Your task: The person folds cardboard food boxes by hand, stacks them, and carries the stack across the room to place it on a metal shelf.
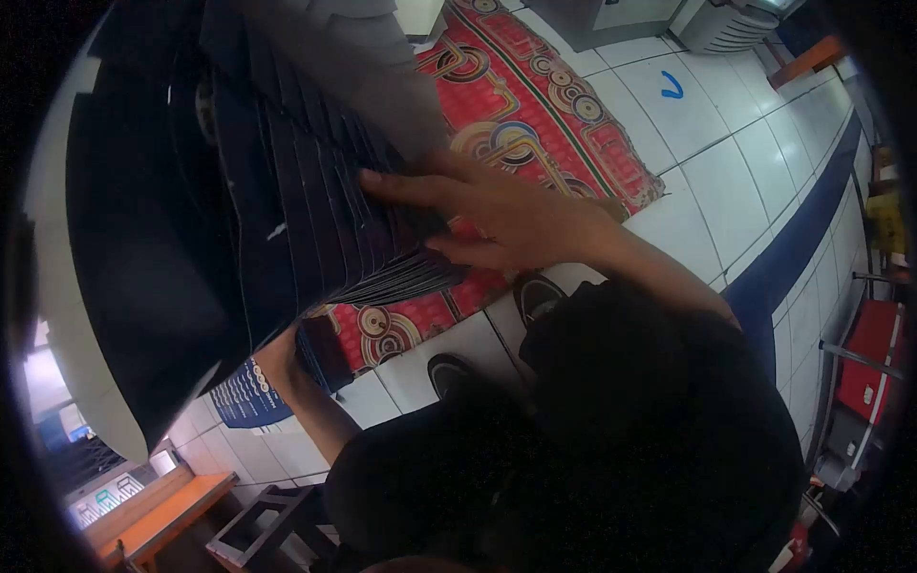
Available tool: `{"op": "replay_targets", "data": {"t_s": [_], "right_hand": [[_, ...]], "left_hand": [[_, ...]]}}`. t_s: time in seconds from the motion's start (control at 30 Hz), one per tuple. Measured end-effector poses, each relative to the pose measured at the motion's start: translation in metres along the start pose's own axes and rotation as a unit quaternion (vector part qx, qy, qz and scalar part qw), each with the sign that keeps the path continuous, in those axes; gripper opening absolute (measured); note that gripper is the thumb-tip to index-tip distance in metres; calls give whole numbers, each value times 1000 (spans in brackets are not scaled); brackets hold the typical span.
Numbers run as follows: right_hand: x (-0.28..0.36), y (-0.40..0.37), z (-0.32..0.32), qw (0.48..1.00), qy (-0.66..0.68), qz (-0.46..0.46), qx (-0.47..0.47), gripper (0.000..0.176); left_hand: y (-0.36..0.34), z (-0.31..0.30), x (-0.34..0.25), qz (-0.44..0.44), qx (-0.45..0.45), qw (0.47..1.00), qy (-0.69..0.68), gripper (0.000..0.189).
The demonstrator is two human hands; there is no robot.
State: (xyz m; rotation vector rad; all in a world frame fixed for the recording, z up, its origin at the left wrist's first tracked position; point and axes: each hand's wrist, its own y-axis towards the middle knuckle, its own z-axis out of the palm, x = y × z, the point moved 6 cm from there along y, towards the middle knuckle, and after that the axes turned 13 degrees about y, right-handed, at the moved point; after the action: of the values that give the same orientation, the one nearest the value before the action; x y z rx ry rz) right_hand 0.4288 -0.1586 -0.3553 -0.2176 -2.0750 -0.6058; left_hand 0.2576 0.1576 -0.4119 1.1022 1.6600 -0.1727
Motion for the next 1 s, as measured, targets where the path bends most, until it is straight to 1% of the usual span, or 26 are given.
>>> {"op": "replay_targets", "data": {"t_s": [0.1,0.2,0.23,0.33,0.37,0.43,0.5,0.57,0.63,0.73,0.83,0.93,1.0], "right_hand": [[23,-3,-6,998,-1,-31,-60,73],[19,0,-6,998,-22,-24,-62,71],[19,0,-7,999,-12,-7,-42,70],[25,3,-9,996,19,71,-49,63],[26,3,-11,995,24,58,-71,60],[23,3,-11,991,43,36,-120,56],[15,2,-8,980,73,24,-183,53],[14,2,-10,974,89,52,-201,51],[17,5,-16,976,86,113,-164,50],[20,7,-15,986,15,34,-161,48],[22,8,-14,980,-8,-14,-197,46],[20,9,-14,987,-3,15,-162,47],[22,9,-14,985,6,60,-160,45]], "left_hand": [[-1,-5,17,-15,1,999,-42,75],[-1,-9,37,-27,11,997,-78,74],[0,-10,44,-29,17,995,-91,74],[1,-14,70,-32,52,991,-122,73],[0,-16,80,-40,77,987,-133,73],[1,-13,70,-28,24,990,-136,72],[3,-9,65,-26,19,990,-135,72],[5,-7,64,-25,23,990,-135,73],[6,-6,63,-26,23,990,-134,73],[4,-5,64,-28,23,990,-136,74],[0,-5,65,-31,20,990,-138,75],[-2,-3,64,-31,21,989,-140,76],[-3,-3,63,-32,17,990,-136,76]]}}
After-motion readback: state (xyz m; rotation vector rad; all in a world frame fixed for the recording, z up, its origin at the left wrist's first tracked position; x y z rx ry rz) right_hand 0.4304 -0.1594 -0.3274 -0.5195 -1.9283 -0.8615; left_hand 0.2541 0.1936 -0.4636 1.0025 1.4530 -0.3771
